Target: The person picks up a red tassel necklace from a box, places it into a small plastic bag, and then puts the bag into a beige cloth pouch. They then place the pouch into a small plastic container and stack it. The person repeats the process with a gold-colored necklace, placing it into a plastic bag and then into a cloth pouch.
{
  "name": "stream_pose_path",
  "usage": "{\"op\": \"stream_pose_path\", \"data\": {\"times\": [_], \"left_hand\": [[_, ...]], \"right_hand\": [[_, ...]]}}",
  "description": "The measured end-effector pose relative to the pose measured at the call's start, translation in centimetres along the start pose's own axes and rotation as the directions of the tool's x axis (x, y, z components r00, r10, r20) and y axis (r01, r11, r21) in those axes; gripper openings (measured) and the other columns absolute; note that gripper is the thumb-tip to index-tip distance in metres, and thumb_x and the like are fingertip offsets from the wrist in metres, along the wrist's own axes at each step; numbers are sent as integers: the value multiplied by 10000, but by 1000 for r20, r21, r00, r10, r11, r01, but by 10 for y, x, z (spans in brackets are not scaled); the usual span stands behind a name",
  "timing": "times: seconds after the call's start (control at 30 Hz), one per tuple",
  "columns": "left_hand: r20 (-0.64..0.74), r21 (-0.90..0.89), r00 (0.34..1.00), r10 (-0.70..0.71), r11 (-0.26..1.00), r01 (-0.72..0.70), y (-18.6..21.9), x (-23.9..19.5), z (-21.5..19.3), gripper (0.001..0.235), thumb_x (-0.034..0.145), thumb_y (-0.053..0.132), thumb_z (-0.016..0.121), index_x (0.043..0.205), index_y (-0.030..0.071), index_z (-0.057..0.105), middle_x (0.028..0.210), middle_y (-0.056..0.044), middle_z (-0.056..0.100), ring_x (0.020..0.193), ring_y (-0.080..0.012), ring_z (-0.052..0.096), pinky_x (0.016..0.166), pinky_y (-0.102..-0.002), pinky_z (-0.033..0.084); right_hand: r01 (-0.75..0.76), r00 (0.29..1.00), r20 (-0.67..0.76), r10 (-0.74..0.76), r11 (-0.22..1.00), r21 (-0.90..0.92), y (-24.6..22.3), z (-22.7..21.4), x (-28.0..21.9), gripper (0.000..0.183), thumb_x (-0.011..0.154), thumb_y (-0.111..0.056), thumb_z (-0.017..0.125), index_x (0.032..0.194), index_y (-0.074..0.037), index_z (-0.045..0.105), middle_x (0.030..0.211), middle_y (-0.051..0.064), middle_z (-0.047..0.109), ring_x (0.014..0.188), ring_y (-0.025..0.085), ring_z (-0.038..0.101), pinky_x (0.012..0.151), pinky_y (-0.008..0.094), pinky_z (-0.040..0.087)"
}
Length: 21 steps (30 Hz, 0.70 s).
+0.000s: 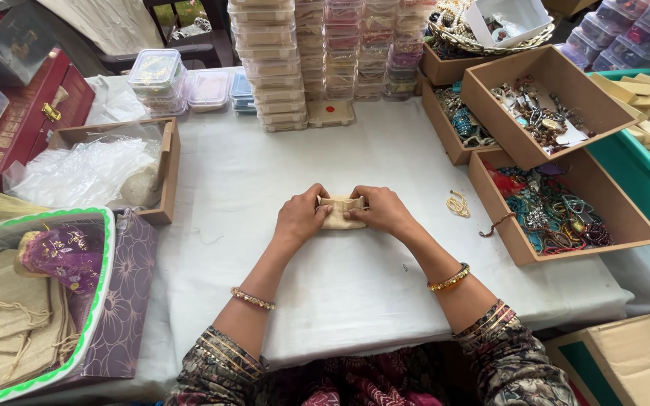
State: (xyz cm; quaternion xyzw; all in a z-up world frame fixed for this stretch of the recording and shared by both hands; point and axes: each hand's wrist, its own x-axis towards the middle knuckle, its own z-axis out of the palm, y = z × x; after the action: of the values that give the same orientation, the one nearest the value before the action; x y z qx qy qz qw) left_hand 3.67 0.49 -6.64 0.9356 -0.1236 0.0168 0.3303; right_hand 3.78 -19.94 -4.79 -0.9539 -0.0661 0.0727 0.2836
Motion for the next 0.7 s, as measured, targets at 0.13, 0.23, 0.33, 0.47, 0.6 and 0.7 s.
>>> {"op": "stream_pose_path", "data": {"times": [0.13,0.23,0.33,0.47,0.6,0.7], "left_hand": [[-72,45,997,-25,999,28,-7,6,17,357,960,328,642,1286,190,601,921,-87,749,879,-311,732,767,-450,578],[-26,60,999,-27,998,29,2,0,8,507,944,356,662,1404,188,531,1034,-92,747,955,-320,711,822,-457,560],[-38,75,999,28,997,-25,-1,-2,10,465,914,395,708,1305,175,585,1161,-80,692,1025,-290,684,850,-441,545],[-5,105,1000,3,994,-3,2,-3,1,433,906,412,717,1269,199,611,1173,-50,633,1036,-249,678,872,-408,554],[-23,93,999,48,995,-46,0,-2,-4,376,858,388,756,1163,186,669,1136,-52,555,1020,-229,642,862,-392,551],[-21,72,997,72,995,-70,-1,-1,-5,335,851,373,764,1114,174,706,1118,-48,559,1055,-225,618,894,-387,538]], "right_hand": [[47,994,-98,-51,998,-44,1,7,2,403,843,-408,803,1083,-96,715,873,87,743,802,249,725,741,390,573],[61,984,-163,-72,996,-71,0,10,0,379,854,-386,791,1071,-85,712,998,97,730,918,254,706,817,389,565],[271,906,-300,-299,953,-132,11,16,2,340,805,-337,818,973,-55,729,1138,112,696,1036,273,651,865,392,541],[417,833,-344,-434,900,-124,14,14,6,332,785,-300,827,962,-37,730,1143,102,698,1046,277,635,859,398,535],[279,934,-235,-271,960,3,10,12,4,290,857,-308,799,971,-51,727,1006,69,719,945,232,649,827,384,549],[316,914,-272,-300,949,15,9,14,5,262,869,-298,792,914,-50,718,997,65,726,932,224,646,809,375,549]]}}
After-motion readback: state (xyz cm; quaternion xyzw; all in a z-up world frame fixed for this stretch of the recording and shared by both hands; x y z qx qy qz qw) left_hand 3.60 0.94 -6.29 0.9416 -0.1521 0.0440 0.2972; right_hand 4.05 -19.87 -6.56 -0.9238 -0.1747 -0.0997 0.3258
